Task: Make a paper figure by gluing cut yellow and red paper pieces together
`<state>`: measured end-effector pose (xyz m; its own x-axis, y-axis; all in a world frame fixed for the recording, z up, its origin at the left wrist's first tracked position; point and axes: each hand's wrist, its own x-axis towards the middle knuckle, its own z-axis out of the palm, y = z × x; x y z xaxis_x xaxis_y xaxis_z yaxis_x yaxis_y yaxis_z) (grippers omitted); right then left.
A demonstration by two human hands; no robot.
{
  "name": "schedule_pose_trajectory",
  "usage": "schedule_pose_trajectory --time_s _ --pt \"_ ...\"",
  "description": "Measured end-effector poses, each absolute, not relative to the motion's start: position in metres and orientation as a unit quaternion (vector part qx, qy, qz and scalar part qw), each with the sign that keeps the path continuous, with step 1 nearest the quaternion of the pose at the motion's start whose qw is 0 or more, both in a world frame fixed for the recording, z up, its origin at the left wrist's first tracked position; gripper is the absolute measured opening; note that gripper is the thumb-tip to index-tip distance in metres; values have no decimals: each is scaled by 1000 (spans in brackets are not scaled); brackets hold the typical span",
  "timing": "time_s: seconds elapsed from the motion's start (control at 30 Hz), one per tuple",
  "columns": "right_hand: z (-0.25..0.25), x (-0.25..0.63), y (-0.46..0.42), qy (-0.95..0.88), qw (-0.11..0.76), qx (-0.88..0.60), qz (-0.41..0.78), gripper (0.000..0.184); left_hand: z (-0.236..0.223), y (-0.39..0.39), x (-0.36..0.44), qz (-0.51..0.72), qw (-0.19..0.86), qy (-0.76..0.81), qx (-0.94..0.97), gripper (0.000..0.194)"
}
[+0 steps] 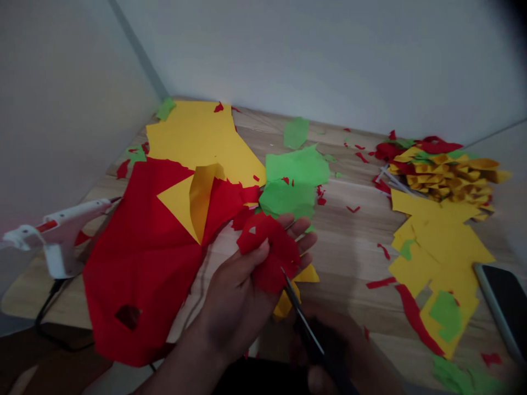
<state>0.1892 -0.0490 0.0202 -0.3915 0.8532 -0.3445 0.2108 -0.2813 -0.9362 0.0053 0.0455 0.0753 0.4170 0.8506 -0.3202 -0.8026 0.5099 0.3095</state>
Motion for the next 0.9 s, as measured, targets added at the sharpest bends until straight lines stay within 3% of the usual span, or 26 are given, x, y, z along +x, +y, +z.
schedule_pose_trajectory --time_s 0.33,0.47,0.7,0.9 --pt "17 189 -48 -503 293 -499 642 49 76 45 8 497 839 213 59 33" --pt "25 189 -44 -518 237 -520 637 43 72 49 7 497 833 233 64 33" --pt "42 214 -54 -558 241 -523 598 60 66 55 1 468 852 222 82 35" --pt "45 256 -49 -617 177 -591 488 65 66 57 -11 416 865 255 118 38"
